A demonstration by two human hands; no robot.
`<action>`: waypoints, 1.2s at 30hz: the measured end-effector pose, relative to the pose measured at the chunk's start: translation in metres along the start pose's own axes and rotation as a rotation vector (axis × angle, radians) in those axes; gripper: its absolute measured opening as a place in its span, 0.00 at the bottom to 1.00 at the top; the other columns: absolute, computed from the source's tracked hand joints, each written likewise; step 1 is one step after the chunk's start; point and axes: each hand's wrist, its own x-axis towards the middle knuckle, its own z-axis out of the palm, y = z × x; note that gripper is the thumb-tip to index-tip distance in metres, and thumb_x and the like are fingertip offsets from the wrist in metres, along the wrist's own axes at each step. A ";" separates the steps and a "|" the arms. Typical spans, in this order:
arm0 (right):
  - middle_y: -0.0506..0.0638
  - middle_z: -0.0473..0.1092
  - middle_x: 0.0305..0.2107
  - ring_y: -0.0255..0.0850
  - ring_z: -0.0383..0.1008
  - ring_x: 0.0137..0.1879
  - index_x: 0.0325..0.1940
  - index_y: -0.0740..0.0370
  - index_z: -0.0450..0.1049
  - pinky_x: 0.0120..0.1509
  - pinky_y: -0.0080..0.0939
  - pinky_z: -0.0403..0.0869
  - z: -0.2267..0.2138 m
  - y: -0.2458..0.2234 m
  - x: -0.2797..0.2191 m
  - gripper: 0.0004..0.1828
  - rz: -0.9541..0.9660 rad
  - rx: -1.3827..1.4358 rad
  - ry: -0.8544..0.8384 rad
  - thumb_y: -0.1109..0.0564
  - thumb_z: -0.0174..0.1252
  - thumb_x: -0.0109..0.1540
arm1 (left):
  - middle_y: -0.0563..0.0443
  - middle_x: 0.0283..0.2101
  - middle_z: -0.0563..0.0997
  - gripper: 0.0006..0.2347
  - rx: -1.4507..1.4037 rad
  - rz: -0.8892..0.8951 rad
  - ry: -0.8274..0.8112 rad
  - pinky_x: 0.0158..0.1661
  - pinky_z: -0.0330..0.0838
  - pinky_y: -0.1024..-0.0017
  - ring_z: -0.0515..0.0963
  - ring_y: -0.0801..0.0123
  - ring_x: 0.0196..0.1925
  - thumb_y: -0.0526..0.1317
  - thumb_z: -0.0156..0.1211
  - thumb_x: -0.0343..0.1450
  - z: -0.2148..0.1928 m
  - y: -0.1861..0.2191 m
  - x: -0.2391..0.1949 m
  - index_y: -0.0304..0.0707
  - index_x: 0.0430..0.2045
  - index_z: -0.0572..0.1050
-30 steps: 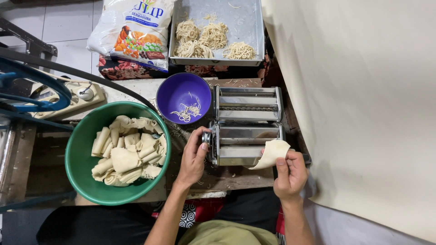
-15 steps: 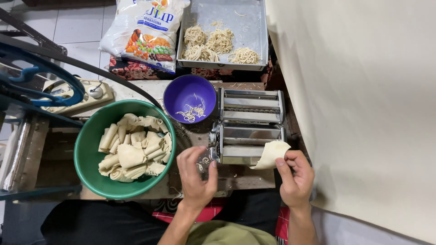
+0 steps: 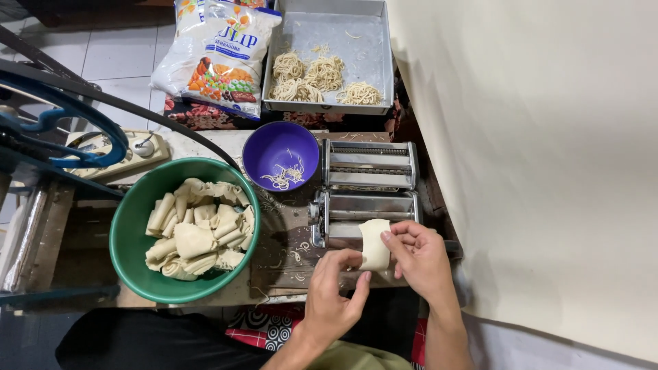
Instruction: Using a manual pasta machine to roll out and flatten pieces of dough into sheets.
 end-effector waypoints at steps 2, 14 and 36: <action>0.50 0.70 0.12 0.35 0.66 0.14 0.31 0.65 0.77 0.18 0.31 0.64 0.001 -0.003 -0.005 0.11 -0.010 -0.038 0.009 0.54 0.61 0.59 | 0.48 0.34 0.78 0.08 0.035 0.027 0.006 0.37 0.71 0.72 0.77 0.65 0.34 0.34 0.59 0.67 0.002 -0.002 -0.003 0.33 0.36 0.71; 0.50 0.71 0.09 0.35 0.71 0.15 0.29 0.61 0.70 0.27 0.29 0.68 0.012 -0.015 -0.011 0.11 -0.062 -0.135 0.114 0.54 0.64 0.59 | 0.47 0.34 0.77 0.06 0.214 0.143 -0.041 0.33 0.71 0.70 0.75 0.62 0.33 0.32 0.58 0.67 -0.005 -0.002 0.015 0.33 0.36 0.73; 0.53 0.66 0.56 0.47 0.60 0.68 0.58 0.61 0.68 0.68 0.58 0.56 -0.064 0.179 0.059 0.30 -0.077 -0.865 0.104 0.66 0.54 0.50 | 0.43 0.51 0.77 0.15 0.587 0.417 -0.238 0.47 0.65 0.63 0.73 0.56 0.52 0.41 0.52 0.72 0.007 -0.025 0.043 0.31 0.49 0.73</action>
